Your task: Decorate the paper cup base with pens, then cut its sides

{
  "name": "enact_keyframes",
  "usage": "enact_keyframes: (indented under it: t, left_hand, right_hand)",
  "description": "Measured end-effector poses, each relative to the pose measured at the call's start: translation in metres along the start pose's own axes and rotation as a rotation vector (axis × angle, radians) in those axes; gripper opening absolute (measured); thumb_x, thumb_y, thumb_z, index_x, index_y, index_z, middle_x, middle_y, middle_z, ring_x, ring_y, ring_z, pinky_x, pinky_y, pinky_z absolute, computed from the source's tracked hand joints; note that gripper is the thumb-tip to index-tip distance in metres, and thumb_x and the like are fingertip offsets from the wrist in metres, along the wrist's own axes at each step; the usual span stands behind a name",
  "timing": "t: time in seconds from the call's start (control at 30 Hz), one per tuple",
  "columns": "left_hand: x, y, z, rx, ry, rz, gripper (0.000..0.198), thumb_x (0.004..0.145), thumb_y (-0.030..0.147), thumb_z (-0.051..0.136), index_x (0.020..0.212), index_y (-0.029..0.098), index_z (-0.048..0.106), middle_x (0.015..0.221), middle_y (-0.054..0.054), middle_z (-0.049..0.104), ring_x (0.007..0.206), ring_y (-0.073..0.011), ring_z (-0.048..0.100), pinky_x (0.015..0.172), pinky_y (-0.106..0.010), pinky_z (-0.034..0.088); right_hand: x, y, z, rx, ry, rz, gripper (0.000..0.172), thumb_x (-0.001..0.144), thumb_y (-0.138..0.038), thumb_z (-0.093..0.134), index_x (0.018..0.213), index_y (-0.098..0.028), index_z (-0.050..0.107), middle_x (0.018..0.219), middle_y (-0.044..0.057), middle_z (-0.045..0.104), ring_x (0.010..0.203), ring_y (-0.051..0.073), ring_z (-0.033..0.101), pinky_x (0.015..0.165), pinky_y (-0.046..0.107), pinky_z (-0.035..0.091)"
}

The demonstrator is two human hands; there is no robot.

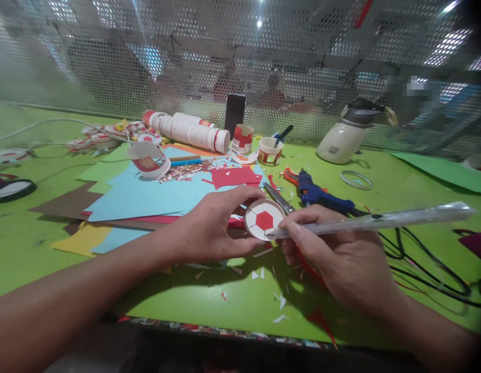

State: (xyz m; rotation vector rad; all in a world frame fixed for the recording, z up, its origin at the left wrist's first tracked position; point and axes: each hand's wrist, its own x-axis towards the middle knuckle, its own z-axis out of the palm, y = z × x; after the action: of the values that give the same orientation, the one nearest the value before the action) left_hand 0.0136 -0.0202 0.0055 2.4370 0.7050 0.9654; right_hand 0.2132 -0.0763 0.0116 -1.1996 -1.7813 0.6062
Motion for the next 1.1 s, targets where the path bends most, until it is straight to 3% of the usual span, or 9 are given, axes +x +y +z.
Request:
enact_keyframes:
  t: [0.43, 0.67, 0.9, 1.1]
  left_hand:
    - [0.0002, -0.0004, 0.0004, 0.027, 0.011, 0.032, 0.039, 0.075, 0.023, 0.067, 0.111, 0.013, 0.055, 0.100, -0.005, 0.067, 0.084, -0.0124, 0.064, 0.071, -0.019, 0.056]
    - [0.0003, 0.0006, -0.0003, 0.022, 0.003, 0.026, 0.040, 0.076, 0.024, 0.068, 0.112, 0.013, 0.055, 0.101, -0.005, 0.068, 0.084, -0.0125, 0.064, 0.072, -0.020, 0.055]
    - [0.0011, 0.0009, -0.0015, 0.015, -0.008, 0.036, 0.037, 0.077, 0.025, 0.067, 0.109, 0.013, 0.055, 0.096, -0.004, 0.067, 0.081, -0.0120, 0.061, 0.070, -0.021, 0.052]
    - [0.0025, 0.0017, -0.0020, 0.013, -0.012, 0.064, 0.035, 0.076, 0.021, 0.066, 0.108, 0.012, 0.055, 0.095, -0.004, 0.066, 0.080, -0.0107, 0.060, 0.070, -0.020, 0.051]
  right_hand:
    - [-0.0021, 0.0003, 0.0002, -0.042, 0.001, -0.027, 0.013, 0.087, -0.022, 0.059, 0.075, -0.022, 0.065, 0.052, -0.006, 0.061, 0.041, 0.006, 0.050, 0.037, 0.017, 0.036]
    - [-0.0013, 0.0007, 0.0001, 0.012, -0.006, -0.027, 0.014, 0.087, -0.021, 0.058, 0.074, -0.021, 0.065, 0.050, -0.007, 0.060, 0.036, 0.004, 0.042, 0.032, 0.016, 0.030]
    - [-0.0009, -0.0016, 0.0015, 0.100, -0.007, 0.010, 0.014, 0.088, -0.020, 0.058, 0.076, -0.020, 0.065, 0.051, -0.006, 0.061, 0.042, 0.005, 0.053, 0.040, 0.014, 0.040]
    - [-0.0013, -0.0018, 0.0000, 0.054, -0.010, -0.005, 0.013, 0.088, -0.021, 0.059, 0.077, -0.020, 0.065, 0.052, -0.007, 0.061, 0.042, 0.004, 0.052, 0.039, 0.013, 0.039]
